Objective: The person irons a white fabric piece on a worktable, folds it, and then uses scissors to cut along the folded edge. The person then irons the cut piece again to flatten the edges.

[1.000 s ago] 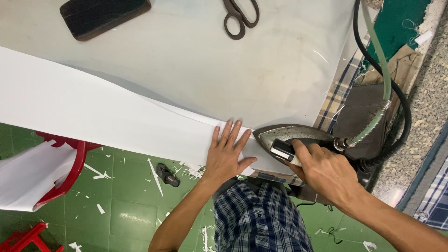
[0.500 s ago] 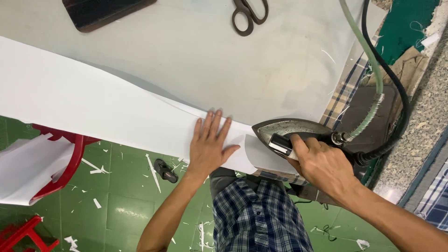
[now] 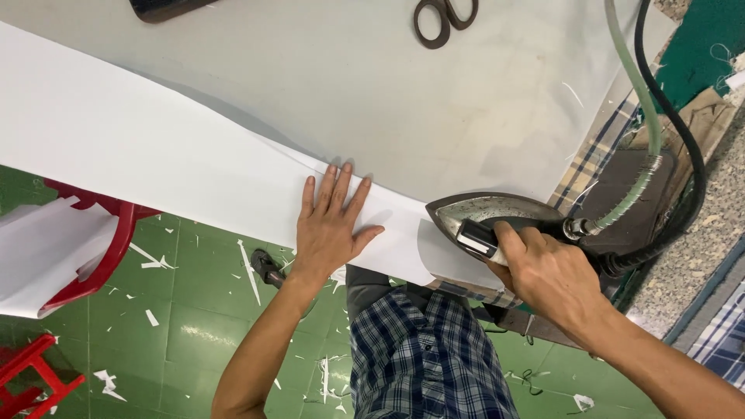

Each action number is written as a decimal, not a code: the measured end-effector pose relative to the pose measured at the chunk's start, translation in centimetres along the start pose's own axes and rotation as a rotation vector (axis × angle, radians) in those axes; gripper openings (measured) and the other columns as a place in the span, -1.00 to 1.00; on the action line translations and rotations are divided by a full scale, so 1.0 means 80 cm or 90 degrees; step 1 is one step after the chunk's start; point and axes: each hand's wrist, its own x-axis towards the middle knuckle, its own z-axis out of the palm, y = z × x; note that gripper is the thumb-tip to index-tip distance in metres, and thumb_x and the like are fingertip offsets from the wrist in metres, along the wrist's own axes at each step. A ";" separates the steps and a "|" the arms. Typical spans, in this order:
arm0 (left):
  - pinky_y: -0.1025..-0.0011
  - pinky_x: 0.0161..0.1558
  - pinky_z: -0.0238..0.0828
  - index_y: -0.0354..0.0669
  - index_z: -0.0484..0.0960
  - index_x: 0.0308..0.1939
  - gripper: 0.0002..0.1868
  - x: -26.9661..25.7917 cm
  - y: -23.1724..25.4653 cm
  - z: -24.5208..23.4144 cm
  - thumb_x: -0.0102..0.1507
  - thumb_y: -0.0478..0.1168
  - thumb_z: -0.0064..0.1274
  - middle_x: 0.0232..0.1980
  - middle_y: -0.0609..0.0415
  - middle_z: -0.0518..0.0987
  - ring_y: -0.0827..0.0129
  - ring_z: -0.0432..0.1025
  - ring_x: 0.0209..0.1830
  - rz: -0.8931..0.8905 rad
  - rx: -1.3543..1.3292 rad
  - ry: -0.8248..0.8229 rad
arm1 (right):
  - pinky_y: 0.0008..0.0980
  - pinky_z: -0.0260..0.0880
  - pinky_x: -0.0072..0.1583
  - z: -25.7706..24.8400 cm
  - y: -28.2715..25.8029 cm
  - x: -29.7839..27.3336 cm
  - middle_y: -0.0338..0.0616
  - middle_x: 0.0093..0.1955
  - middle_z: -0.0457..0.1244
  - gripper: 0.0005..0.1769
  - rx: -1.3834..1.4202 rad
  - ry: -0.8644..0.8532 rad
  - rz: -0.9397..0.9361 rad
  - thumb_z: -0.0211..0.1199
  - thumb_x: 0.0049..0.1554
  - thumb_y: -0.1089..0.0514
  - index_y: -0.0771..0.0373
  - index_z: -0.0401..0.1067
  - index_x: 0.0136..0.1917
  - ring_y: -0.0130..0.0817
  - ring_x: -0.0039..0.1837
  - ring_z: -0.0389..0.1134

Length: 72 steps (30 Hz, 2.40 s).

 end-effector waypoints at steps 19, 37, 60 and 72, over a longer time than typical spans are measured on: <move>-0.06 0.56 -0.44 0.14 0.38 0.48 -0.18 -0.002 -0.004 0.005 0.31 0.49 -0.26 0.57 -0.11 0.25 0.03 0.04 0.61 -0.012 -0.030 -0.002 | -0.32 0.48 -0.32 -0.022 -0.027 0.053 -0.19 -0.30 0.32 -0.45 0.020 -0.042 -0.024 0.20 0.15 -0.20 0.09 0.30 0.30 -0.28 -0.31 0.48; -0.01 0.59 -0.30 0.08 0.50 0.40 -0.23 0.001 -0.132 -0.028 0.32 0.45 -0.18 0.44 -0.15 0.38 0.02 0.17 0.55 0.029 0.078 0.053 | -0.20 0.53 -0.25 -0.076 -0.052 0.085 -0.07 -0.21 0.31 -0.37 0.087 0.077 -0.068 0.11 0.21 -0.31 0.17 0.34 0.33 -0.13 -0.16 0.49; -0.05 0.57 -0.56 0.27 0.34 0.51 -0.22 -0.001 -0.138 -0.021 0.34 0.49 -0.29 0.63 -0.06 0.15 0.15 -0.08 0.66 -0.053 -0.005 -0.038 | -0.32 0.49 -0.30 -0.075 -0.082 0.127 -0.19 -0.33 0.34 -0.48 0.041 0.083 -0.067 0.12 0.23 -0.26 0.12 0.37 0.26 -0.28 -0.33 0.49; -0.03 0.60 -0.48 0.15 0.40 0.48 -0.24 0.002 -0.177 -0.022 0.36 0.44 -0.24 0.59 -0.09 0.22 0.15 -0.01 0.64 -0.026 0.038 0.015 | -0.30 0.48 -0.30 -0.092 -0.104 0.149 -0.18 -0.34 0.32 -0.47 0.029 0.104 -0.077 0.12 0.23 -0.27 0.15 0.38 0.24 -0.24 -0.35 0.47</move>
